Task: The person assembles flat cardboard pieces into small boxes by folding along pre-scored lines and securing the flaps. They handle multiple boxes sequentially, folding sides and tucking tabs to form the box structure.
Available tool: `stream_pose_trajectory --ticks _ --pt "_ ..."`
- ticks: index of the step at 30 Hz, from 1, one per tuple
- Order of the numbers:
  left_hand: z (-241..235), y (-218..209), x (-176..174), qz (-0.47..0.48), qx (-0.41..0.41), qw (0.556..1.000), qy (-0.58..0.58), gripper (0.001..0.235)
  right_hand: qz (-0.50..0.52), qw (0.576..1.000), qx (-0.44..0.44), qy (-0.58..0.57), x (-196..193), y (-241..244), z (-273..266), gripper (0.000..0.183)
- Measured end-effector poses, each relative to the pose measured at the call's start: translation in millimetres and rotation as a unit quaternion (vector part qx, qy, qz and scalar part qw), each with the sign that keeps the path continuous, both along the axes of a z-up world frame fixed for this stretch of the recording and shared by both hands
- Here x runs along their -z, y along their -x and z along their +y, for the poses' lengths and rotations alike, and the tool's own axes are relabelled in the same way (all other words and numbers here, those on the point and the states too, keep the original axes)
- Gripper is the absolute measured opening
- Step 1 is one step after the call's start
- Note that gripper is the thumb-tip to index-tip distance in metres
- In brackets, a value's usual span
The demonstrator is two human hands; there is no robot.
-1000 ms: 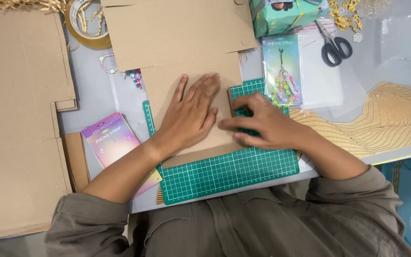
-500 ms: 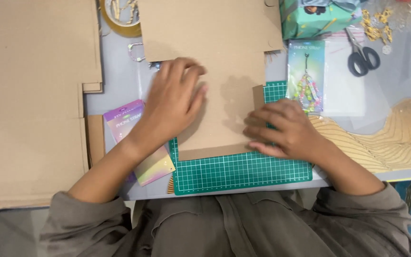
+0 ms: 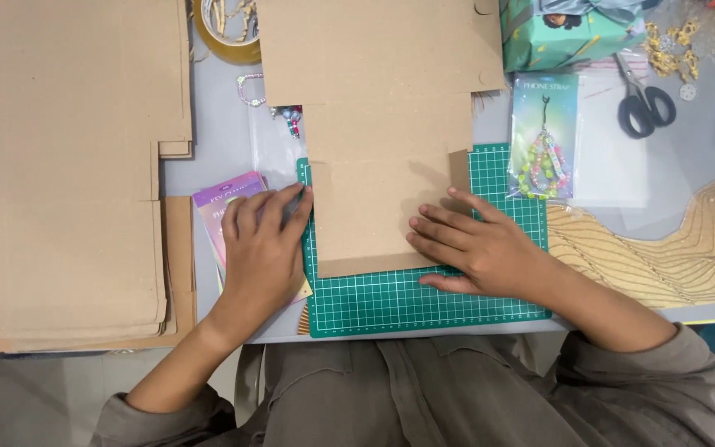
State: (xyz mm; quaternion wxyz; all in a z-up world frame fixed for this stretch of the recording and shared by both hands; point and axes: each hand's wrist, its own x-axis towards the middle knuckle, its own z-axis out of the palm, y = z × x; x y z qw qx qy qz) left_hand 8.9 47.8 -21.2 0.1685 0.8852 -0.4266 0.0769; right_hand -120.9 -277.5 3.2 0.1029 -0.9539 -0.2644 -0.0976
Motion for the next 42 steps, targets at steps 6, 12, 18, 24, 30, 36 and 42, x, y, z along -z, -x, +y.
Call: stream_pose_trajectory --ticks 6,12,18,24,30,36,42 --pt "-15 -1 -17 0.180 0.059 0.981 0.044 0.051 0.003 1.000 -0.010 -0.010 -4 -1 2 0.046" --pt "-27 -26 -13 0.097 0.131 0.987 -0.015 0.046 0.011 1.000 -0.023 -0.019 -7 -2 -1 0.046" --pt "-37 -47 -13 0.080 0.181 0.976 -0.091 0.044 0.051 0.998 -0.023 -0.030 -3 -4 -4 0.040" --pt "-39 -62 -23 0.126 0.178 0.973 -0.074 0.038 0.041 0.997 -0.015 0.059 -6 -31 24 0.036" --pt "-33 -59 -15 0.094 0.157 0.982 -0.051 0.023 0.003 0.998 -0.067 0.022 18 -41 59 0.031" --pt "-32 -60 -11 0.111 0.142 0.983 -0.038 0.019 -0.004 0.999 -0.008 0.037 14 -45 62 0.029" --pt "-34 -64 -14 0.124 0.129 0.983 -0.046 0.019 -0.037 0.998 0.024 0.038 30 -65 58 0.034"
